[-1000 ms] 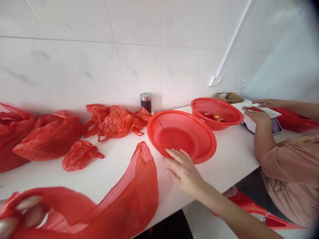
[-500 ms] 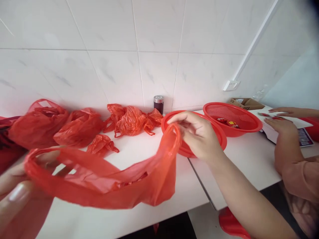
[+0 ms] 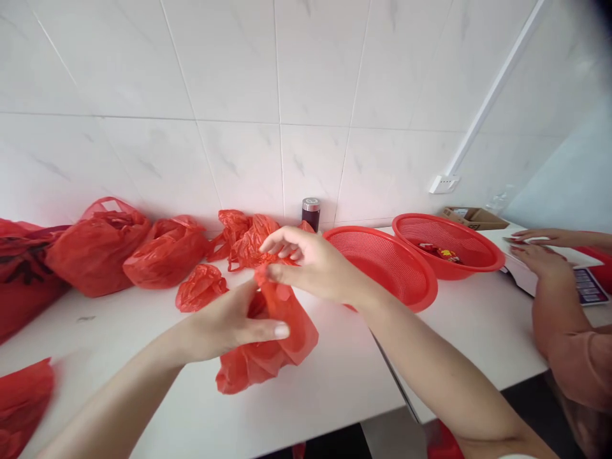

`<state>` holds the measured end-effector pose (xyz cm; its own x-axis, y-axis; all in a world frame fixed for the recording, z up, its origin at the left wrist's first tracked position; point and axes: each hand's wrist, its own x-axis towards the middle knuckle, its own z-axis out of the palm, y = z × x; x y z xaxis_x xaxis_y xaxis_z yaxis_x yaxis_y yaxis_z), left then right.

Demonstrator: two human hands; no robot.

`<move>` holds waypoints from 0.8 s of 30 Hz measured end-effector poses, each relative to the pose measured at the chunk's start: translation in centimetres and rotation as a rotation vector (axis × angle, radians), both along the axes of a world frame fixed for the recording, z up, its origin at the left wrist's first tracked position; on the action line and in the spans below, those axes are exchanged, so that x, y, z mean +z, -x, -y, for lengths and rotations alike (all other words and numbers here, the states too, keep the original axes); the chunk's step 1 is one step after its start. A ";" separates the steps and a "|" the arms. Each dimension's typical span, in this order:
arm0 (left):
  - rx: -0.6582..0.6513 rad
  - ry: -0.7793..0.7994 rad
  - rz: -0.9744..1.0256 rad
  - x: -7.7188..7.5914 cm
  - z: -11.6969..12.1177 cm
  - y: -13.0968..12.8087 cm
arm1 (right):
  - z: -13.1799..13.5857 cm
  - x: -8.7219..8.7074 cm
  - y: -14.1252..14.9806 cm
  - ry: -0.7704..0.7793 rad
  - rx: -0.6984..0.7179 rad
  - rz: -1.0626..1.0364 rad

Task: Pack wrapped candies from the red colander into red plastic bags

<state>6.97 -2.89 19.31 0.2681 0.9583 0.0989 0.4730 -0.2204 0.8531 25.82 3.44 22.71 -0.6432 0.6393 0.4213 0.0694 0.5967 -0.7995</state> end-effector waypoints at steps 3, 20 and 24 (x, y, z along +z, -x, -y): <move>-0.031 0.206 0.007 -0.7 -0.9 -0.8 | 0.2 -0.6 1.3 0.017 0.034 0.047; -0.200 0.230 0.138 -0.7 -0.7 1.5 | 4.8 -3.2 -0.2 0.142 0.109 -0.105; -0.204 0.157 -0.004 -1.4 -0.8 1.4 | 1.6 -6.5 1.4 0.221 -0.040 -0.090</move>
<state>5.58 -2.11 17.91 0.4579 0.8877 -0.0489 0.4361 -0.1764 0.8824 24.37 1.86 16.17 -0.5814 0.7466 0.3233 0.0118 0.4050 -0.9142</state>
